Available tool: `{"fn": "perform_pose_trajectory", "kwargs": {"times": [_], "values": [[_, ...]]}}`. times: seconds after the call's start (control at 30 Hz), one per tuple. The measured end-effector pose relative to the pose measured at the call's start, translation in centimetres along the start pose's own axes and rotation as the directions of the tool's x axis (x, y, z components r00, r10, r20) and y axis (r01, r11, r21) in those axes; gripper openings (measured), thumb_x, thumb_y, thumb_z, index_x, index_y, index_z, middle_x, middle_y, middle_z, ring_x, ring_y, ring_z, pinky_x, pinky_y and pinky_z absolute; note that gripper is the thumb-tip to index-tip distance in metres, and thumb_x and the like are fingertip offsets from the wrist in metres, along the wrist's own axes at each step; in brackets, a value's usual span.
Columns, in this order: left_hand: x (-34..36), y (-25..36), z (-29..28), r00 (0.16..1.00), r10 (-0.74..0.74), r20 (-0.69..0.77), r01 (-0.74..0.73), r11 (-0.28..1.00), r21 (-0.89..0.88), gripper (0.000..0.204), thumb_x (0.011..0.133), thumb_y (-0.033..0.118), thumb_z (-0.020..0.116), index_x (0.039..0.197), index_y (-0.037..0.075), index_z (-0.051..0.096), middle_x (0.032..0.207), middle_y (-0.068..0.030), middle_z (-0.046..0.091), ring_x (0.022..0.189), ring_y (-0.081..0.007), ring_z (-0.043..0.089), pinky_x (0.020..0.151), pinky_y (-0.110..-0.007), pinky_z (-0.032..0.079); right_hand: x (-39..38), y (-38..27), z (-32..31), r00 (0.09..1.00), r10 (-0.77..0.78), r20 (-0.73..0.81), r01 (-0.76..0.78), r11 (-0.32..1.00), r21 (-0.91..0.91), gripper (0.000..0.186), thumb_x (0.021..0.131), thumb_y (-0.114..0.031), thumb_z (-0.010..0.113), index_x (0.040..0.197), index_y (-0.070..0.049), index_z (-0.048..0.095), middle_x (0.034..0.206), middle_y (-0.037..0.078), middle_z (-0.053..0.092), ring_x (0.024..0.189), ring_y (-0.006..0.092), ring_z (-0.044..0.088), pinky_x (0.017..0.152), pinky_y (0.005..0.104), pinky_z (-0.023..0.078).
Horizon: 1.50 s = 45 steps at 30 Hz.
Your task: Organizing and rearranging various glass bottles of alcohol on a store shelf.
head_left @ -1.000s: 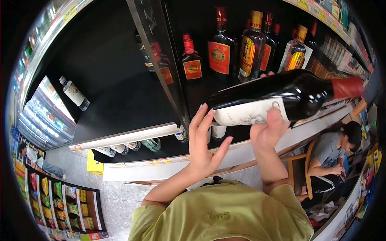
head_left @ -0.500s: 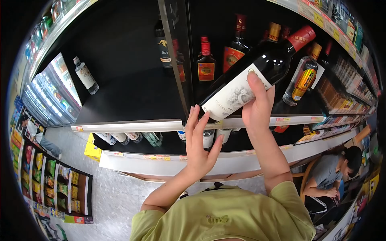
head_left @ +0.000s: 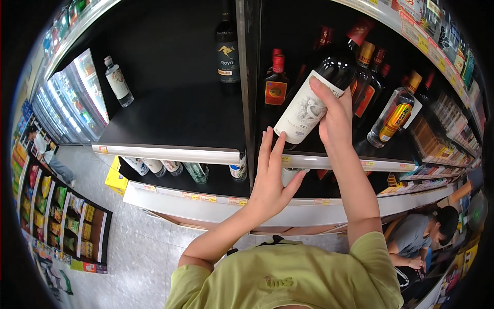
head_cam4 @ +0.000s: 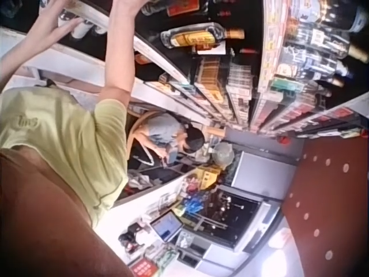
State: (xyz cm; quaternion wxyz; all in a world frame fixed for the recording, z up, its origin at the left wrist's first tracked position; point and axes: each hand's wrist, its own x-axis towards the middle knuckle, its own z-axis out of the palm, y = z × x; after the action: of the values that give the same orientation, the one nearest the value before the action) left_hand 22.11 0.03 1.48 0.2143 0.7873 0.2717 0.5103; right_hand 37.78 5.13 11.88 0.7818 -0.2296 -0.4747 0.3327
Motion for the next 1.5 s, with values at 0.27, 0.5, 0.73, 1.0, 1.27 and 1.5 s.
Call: {"fn": "perform_pose_trajectory", "kwargs": {"times": [0.27,0.5,0.73,1.0,1.27,1.5], "values": [[0.0,-0.5,0.4,0.998,0.058,0.036,-0.06,0.997,0.048,0.084,0.087,0.012,0.072,0.153,-0.002,0.022,0.16,-0.027,0.016,0.149,-0.0432,0.017,0.118,-0.048,0.024,1.4,1.2,0.2,0.999,0.04,0.021,-0.037,0.995,-0.097,0.055,0.075,-0.008,0.083,0.117,-0.004,0.047,0.103,0.009,0.064,0.095,0.0172,0.065,0.086,0.0341,0.054],[-0.3,-0.8,0.5,0.994,0.097,0.057,-0.101,0.992,0.078,0.084,0.083,0.01,0.073,0.152,-0.002,0.026,0.158,-0.0252,0.021,0.148,-0.0435,0.019,0.118,-0.051,0.022,2.3,2.6,1.1,0.996,-0.006,0.086,0.026,0.974,-0.224,0.06,0.072,-0.009,0.086,0.116,-0.001,0.046,0.103,0.011,0.064,0.093,0.0183,0.067,0.083,0.0336,0.055],[-0.5,-1.3,0.7,0.991,0.108,0.08,-0.115,0.989,0.095,0.082,0.083,0.009,0.073,0.151,0.0,0.029,0.157,-0.0249,0.024,0.148,-0.0412,0.022,0.118,-0.056,0.019,3.2,4.7,1.5,0.993,-0.011,0.115,0.05,0.936,-0.348,0.07,0.069,-0.016,0.089,0.118,0.003,0.043,0.105,0.013,0.065,0.093,0.0176,0.067,0.084,0.0317,0.055],[-0.5,-1.3,0.8,0.986,0.133,0.096,-0.143,0.984,0.107,0.082,0.082,0.008,0.074,0.151,0.0,0.03,0.157,-0.0249,0.025,0.147,-0.0415,0.023,0.117,-0.057,0.019,4.4,6.3,1.6,0.997,-0.03,0.065,0.055,0.904,-0.424,0.069,0.069,-0.017,0.089,0.119,0.002,0.044,0.107,0.012,0.063,0.096,0.0178,0.065,0.086,0.032,0.053],[-0.6,-1.8,1.1,0.986,0.122,0.113,-0.14,0.976,0.166,0.086,0.077,0.006,0.076,0.15,0.001,0.032,0.157,-0.0226,0.026,0.146,-0.0407,0.026,0.117,-0.058,0.019,4.6,6.6,2.0,0.999,-0.039,0.026,0.047,0.839,-0.542,0.086,0.066,-0.03,0.091,0.126,0.005,0.041,0.114,0.016,0.063,0.103,0.0212,0.065,0.091,0.0333,0.052],[-0.4,-1.6,1.7,0.983,0.127,0.132,-0.152,0.969,0.195,0.084,0.078,0.007,0.075,0.15,0.001,0.033,0.157,-0.0212,0.028,0.146,-0.0396,0.026,0.117,-0.059,0.017,4.8,6.9,1.1,0.996,-0.085,0.005,0.067,0.75,-0.658,0.098,0.062,-0.038,0.091,0.131,0.009,0.04,0.127,0.023,0.048,0.121,0.0329,0.052,0.102,0.0392,0.044]]}}
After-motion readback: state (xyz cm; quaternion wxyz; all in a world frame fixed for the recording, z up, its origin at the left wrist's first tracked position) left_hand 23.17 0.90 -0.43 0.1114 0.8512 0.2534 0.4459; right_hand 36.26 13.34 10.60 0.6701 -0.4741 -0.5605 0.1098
